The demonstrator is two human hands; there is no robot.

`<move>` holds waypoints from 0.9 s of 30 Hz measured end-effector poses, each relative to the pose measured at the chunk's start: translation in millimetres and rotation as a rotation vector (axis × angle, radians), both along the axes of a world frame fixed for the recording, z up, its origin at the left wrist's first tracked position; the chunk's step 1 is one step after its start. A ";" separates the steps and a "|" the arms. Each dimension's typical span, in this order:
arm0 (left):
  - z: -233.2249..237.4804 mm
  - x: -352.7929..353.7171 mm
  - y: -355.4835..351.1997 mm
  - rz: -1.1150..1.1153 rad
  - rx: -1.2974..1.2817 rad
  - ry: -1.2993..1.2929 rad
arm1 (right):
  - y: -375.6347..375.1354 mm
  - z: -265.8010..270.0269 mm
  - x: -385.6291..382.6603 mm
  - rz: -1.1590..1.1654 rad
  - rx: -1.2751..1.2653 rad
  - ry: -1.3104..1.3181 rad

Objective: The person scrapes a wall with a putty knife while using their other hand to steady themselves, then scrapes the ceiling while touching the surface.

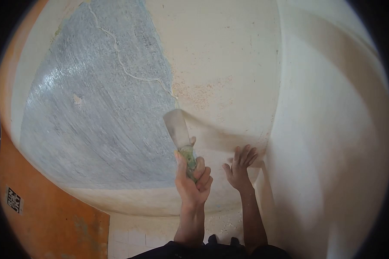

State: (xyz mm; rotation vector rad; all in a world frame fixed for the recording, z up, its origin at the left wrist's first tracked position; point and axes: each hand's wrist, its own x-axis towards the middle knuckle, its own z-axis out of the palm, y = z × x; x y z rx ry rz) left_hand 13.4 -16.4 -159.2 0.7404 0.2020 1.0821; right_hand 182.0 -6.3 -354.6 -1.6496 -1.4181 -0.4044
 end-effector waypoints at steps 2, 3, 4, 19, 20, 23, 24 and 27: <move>8.3 0.6 -1.1 0.018 -0.017 0.013 | -0.7 -3.1 -1.5 0.006 0.003 0.035; 12.5 3.4 -1.5 0.038 -0.038 0.016 | -1.2 -4.5 -3.8 0.006 -0.001 0.036; 14.5 7.0 -3.0 0.055 -0.060 0.011 | -1.4 -4.7 -2.6 0.006 -0.004 0.021; 13.1 5.1 -4.2 -0.024 -0.055 -0.058 | -1.0 -11.8 6.0 -0.013 0.009 -0.044; 10.1 3.1 -5.0 -0.025 -0.047 -0.061 | 0.2 -11.1 6.1 -0.013 0.003 -0.030; 10.1 -1.1 -8.8 -0.071 -0.093 -0.077 | -0.4 -8.1 5.9 -0.018 0.011 -0.064; 9.3 -0.5 -8.5 -0.064 -0.090 -0.076 | -1.1 -8.9 5.2 -0.013 0.004 -0.062; 1.8 -4.2 -8.2 -0.057 -0.078 -0.068 | -3.2 -10.7 4.4 -0.009 0.006 -0.040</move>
